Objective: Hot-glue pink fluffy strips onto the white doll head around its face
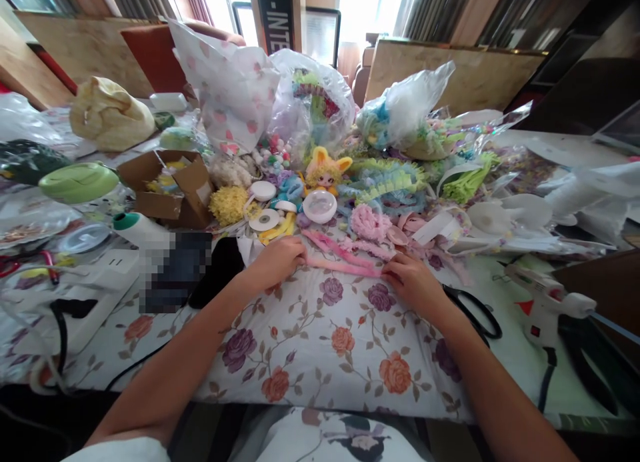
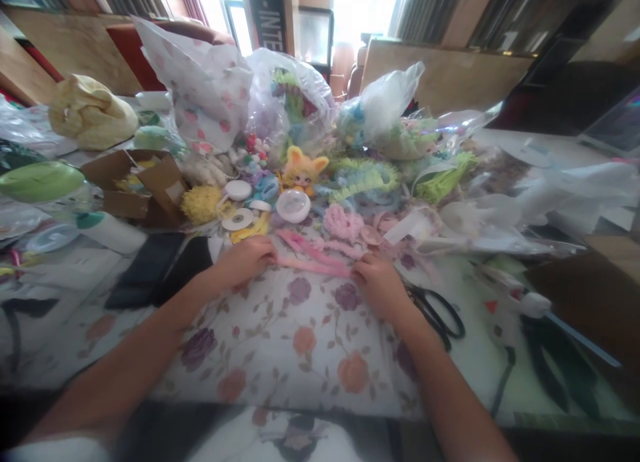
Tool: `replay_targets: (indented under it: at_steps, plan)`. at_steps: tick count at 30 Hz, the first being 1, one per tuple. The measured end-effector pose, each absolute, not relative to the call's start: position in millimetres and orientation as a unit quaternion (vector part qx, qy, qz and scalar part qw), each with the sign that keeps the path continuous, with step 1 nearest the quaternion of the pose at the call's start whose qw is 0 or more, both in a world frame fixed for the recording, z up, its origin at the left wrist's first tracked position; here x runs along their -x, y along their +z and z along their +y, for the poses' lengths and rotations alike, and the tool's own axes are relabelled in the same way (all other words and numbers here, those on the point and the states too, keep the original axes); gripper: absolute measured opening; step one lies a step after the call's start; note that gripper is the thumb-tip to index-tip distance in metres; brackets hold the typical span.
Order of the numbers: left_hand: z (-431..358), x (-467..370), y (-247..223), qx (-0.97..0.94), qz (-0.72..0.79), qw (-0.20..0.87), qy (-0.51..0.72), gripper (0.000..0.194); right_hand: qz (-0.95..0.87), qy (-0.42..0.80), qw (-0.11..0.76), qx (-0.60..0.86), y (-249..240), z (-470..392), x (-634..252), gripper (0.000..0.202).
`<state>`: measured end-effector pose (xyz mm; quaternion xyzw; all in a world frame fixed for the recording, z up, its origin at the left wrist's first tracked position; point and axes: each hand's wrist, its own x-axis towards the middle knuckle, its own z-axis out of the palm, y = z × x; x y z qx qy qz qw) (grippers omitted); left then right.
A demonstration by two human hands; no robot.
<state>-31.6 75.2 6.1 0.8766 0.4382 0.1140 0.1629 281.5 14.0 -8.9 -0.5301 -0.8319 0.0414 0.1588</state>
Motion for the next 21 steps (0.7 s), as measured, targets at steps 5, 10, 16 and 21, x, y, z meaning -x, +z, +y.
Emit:
replay_targets:
  at_steps: [5,10,16,21]
  plan:
    - [73,52,17,-0.851,0.451,0.212,0.164,0.025,-0.816,0.078,0.197,0.538,-2,10,-283,0.014]
    - [91,47,39,-0.797,0.502,0.160,0.295,0.039,-0.798,0.072,0.243,0.546,9,20,-262,0.017]
    - [100,-1,33,-0.794,0.468,0.146,0.359,0.029,-0.799,0.139,0.227,0.539,5,42,-229,0.018]
    - [73,-13,36,-0.709,0.487,0.396,0.321,0.030,-0.764,0.204,0.291,0.539,18,56,-220,0.033]
